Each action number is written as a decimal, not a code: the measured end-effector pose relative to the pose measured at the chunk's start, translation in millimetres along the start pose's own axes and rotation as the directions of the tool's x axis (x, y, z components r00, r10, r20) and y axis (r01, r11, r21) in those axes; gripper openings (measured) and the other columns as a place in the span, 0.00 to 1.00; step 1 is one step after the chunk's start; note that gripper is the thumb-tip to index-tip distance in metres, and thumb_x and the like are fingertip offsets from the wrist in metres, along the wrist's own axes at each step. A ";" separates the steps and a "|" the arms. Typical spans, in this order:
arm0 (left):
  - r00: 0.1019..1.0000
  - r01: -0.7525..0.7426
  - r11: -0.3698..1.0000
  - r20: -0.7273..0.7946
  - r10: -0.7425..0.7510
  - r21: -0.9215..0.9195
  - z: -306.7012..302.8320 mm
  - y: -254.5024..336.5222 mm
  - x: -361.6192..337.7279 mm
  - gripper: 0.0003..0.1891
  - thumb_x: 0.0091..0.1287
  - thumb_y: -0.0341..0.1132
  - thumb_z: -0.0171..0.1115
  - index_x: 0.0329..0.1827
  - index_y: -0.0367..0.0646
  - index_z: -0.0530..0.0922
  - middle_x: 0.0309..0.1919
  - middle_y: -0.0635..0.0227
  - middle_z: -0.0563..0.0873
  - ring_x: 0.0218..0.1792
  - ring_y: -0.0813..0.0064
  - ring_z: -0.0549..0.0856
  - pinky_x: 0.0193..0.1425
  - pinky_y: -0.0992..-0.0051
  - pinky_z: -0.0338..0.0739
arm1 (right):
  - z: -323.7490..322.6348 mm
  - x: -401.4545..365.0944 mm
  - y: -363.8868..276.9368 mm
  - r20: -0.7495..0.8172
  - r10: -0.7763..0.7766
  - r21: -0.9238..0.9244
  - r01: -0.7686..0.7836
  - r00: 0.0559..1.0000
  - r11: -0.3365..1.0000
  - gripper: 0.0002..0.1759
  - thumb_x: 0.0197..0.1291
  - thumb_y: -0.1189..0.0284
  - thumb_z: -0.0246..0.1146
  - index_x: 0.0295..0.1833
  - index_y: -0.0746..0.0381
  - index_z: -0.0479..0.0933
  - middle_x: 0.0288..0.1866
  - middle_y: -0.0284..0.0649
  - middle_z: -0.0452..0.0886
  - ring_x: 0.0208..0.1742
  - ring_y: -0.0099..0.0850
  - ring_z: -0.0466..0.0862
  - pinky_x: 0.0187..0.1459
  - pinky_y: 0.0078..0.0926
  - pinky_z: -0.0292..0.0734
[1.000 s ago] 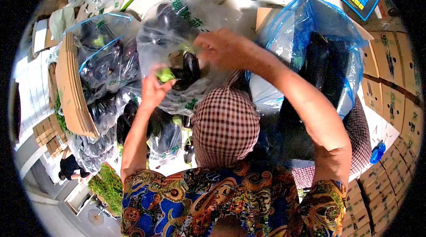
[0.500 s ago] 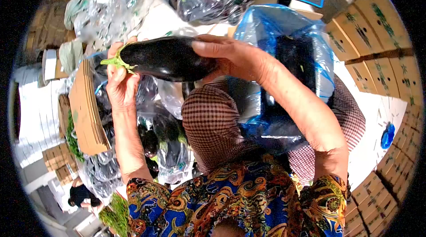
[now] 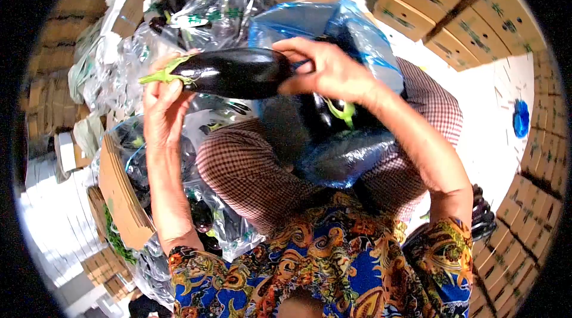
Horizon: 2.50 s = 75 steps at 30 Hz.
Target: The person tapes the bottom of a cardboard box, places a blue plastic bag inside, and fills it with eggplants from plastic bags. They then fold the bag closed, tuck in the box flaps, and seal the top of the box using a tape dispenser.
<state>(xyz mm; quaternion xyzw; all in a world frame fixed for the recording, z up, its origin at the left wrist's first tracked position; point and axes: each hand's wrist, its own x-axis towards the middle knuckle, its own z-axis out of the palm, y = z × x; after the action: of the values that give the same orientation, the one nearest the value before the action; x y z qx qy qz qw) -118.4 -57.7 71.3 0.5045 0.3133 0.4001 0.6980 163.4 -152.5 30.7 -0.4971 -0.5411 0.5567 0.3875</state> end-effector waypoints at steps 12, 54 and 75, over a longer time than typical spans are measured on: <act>0.643 -0.756 0.291 0.750 0.156 0.587 105.6 -47.3 5.5 0.16 0.60 0.28 0.63 0.52 0.44 0.77 0.58 0.58 0.78 0.61 0.56 0.76 0.64 0.61 0.71 | -20.5 -9.6 74.0 0.225 0.140 -0.966 0.202 0.964 0.159 0.27 0.58 0.58 0.64 0.64 0.51 0.75 0.74 0.37 0.63 0.72 0.43 0.63 0.66 0.46 0.62; 0.411 -0.801 0.283 0.829 -0.380 0.527 105.8 -101.6 19.2 0.19 0.59 0.32 0.57 0.54 0.39 0.76 0.38 0.61 0.80 0.40 0.63 0.81 0.43 0.66 0.74 | -34.0 -56.7 -48.5 0.089 -0.481 0.788 0.234 0.872 0.570 0.11 0.64 0.68 0.61 0.46 0.65 0.80 0.34 0.48 0.83 0.22 0.32 0.81 0.25 0.28 0.76; 0.509 -0.478 0.523 0.707 -0.490 0.706 46.8 -78.7 45.8 0.19 0.60 0.34 0.67 0.53 0.42 0.74 0.41 0.60 0.80 0.43 0.57 0.82 0.45 0.62 0.77 | 3.3 -50.1 -111.6 0.065 -0.222 0.855 0.060 0.973 0.515 0.09 0.65 0.66 0.64 0.51 0.50 0.80 0.17 0.35 0.76 0.11 0.19 0.67 0.10 0.19 0.53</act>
<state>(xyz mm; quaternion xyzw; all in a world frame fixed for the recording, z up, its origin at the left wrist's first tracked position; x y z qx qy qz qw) -37.8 -52.3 8.3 0.9003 0.0768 -0.1186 0.4118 158.6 -189.0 147.4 -0.1521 -0.2713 0.7549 0.5773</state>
